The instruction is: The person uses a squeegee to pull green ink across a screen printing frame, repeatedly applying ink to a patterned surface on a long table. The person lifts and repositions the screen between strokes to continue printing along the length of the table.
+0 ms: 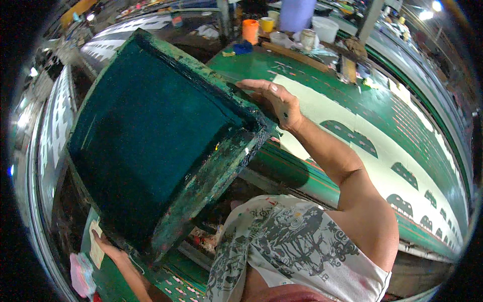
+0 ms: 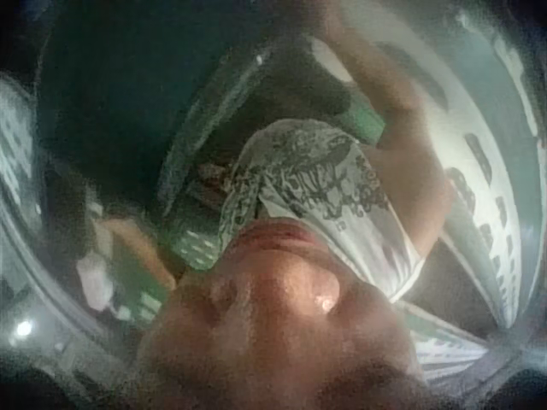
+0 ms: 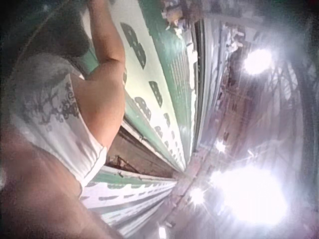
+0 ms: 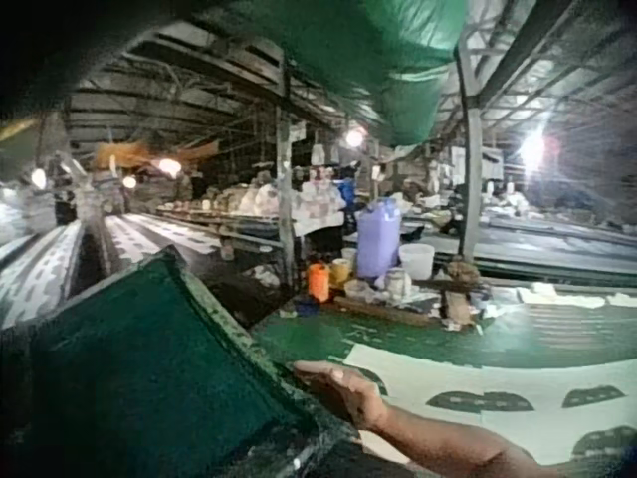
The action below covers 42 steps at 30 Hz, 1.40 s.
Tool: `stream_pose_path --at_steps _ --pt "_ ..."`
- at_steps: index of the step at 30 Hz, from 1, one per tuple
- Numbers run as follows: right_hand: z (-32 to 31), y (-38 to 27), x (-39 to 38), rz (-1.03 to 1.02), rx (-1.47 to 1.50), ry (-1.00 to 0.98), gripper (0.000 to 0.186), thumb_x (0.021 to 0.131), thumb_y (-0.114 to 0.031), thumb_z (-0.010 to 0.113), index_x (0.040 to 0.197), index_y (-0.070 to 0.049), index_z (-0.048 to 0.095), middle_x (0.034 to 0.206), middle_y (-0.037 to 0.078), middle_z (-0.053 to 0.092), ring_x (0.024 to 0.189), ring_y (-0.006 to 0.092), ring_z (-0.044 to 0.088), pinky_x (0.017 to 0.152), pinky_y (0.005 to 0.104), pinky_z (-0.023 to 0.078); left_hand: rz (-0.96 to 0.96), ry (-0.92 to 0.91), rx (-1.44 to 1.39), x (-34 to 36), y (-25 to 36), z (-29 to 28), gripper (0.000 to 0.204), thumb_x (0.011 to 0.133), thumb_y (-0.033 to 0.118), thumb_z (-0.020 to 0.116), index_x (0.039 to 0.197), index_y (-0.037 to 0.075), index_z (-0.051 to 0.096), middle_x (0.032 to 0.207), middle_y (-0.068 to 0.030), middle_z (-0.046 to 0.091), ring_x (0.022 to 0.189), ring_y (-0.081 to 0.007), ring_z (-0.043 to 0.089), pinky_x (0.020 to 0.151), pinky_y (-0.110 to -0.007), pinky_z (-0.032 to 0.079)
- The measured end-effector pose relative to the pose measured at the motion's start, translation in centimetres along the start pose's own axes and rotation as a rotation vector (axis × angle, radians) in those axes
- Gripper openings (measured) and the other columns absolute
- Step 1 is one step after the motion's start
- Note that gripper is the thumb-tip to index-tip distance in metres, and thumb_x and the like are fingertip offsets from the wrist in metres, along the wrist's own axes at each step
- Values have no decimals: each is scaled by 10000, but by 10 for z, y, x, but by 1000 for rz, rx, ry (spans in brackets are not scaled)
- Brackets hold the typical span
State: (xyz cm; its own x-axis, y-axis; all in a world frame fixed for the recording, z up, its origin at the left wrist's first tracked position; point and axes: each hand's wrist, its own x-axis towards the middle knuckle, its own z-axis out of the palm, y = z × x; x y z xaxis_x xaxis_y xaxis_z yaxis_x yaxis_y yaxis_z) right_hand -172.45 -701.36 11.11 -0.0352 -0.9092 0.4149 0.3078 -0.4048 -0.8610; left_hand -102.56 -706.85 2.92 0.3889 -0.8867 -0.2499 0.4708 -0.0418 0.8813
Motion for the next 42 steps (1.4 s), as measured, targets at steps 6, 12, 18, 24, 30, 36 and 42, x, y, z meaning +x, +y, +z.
stream_pose_path --at_steps 6,12,18,24,30,36,42 --pt "-47 -21 -45 -43 -56 187 901 976 -628 584 1546 69 565 1529 262 619 1375 390 602 1225 527 418 180 -166 154 58 -13 92 823 1085 658 466 1542 -21 557 1574 -202 582 1388 -370 601 1227 -527 431" --pt "-70 -39 -109 -90 -86 435 848 1002 -574 594 1545 76 559 1548 227 614 1372 362 619 1206 492 452 480 -370 534 99 -25 215 726 1100 582 433 1664 127 481 1686 -219 452 1469 -372 507 1248 -548 395" --pt "-63 -49 -158 -127 -134 620 818 1004 -510 593 1560 88 547 1539 232 622 1365 362 625 1216 472 441 593 -705 661 216 -53 311 692 1136 540 407 1702 142 424 1720 -196 417 1482 -364 486 1274 -537 351" --pt "-51 -39 -192 -233 -135 845 872 971 -520 626 1595 79 514 1513 297 615 1356 357 630 1219 478 434 530 -965 661 221 -108 475 735 1142 609 382 1759 215 319 1794 -184 301 1630 -371 324 1340 -505 227" --pt "-27 -50 -249 -114 -449 1056 776 954 -476 621 1565 2 597 1594 174 573 1449 284 552 1208 409 401 132 -1001 674 137 -166 610 912 1038 769 484 1769 253 301 1808 -194 266 1681 -364 212 1343 -614 120" --pt "-1 -46 -266 -87 -274 1317 892 943 -545 679 1611 19 499 1285 261 718 1109 306 730 1020 418 566 141 -1234 754 105 -229 661 937 1026 765 527 1763 225 318 1809 -179 271 1685 -362 202 1344 -613 127" --pt "-29 0 -327 -93 -493 1547 595 1003 -431 626 1486 -91 707 1520 89 668 1434 289 519 1222 500 329 -93 -1331 718 55 -288 672 965 1032 783 502 1776 219 260 1861 -98 125 1705 -374 118 1342 -703 83"
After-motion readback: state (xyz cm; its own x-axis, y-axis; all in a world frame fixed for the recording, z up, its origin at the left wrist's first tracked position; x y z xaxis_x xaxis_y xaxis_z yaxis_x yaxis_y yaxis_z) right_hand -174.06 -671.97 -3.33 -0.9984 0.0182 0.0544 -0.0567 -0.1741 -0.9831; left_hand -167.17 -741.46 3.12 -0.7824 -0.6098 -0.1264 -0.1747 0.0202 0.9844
